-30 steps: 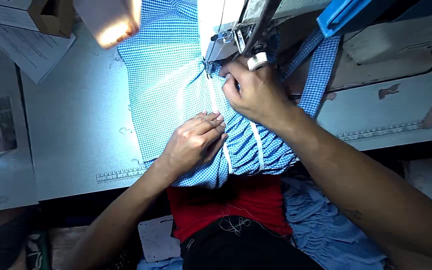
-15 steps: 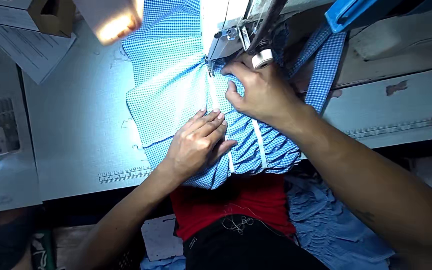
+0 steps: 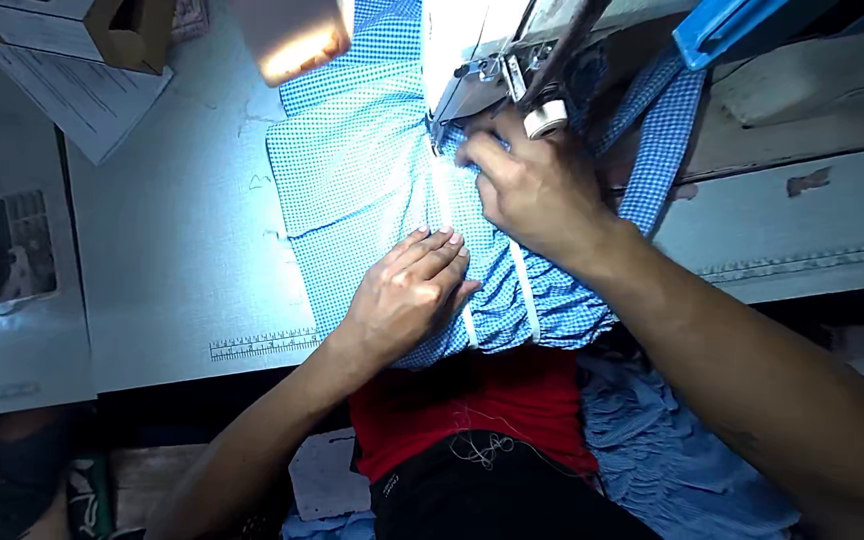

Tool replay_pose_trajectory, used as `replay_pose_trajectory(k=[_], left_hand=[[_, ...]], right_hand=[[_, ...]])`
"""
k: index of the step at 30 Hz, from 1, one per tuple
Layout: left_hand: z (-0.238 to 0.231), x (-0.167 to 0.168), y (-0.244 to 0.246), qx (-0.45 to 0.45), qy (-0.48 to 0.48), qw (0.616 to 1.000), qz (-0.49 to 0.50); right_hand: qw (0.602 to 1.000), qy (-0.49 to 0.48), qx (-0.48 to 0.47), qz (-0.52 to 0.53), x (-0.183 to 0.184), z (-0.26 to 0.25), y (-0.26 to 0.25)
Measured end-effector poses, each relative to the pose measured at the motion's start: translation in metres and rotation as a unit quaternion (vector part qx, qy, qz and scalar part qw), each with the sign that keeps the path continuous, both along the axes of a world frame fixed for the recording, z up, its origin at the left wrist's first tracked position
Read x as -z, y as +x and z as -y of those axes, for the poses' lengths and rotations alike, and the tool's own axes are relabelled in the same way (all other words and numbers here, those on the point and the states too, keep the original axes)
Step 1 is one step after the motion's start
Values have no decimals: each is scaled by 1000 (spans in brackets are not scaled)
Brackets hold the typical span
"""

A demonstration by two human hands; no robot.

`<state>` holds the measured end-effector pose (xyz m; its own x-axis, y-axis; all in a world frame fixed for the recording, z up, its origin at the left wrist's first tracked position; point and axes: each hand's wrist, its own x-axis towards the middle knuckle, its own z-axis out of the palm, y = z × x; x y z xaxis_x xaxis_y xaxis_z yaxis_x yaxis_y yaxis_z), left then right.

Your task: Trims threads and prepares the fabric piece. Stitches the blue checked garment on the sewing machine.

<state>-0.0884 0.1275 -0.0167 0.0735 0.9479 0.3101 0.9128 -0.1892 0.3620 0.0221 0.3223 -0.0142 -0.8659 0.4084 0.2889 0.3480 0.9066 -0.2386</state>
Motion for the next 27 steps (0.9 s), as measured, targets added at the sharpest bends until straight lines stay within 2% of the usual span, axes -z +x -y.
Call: replay_pose_trajectory(k=[2,6,10,14,18,23,27], left_hand=[[2,-1,2,0,1,1000,0],[4,-1,5,0,0,1000,2],[3,0,4,0,5,1000,3],[2,0,3,3,5,1000,-1],[2,-2,3,6,6,1000,-3],[2,-1,3,4,9,1000,-5],[1,-1,2,2,7,1000,-6]], right_hand=[[1000,4,-12,-14,3,-3,3],[999,14,18,30,-4,4,8],[1000,4,-24,-10,-1,2,17],[1000,11,9,25,-4,2,19],[999,2,-33,2,0,-2,22],[999,9,2,35,-2,-3,20],[1000,17,8,22,2,-11,14]])
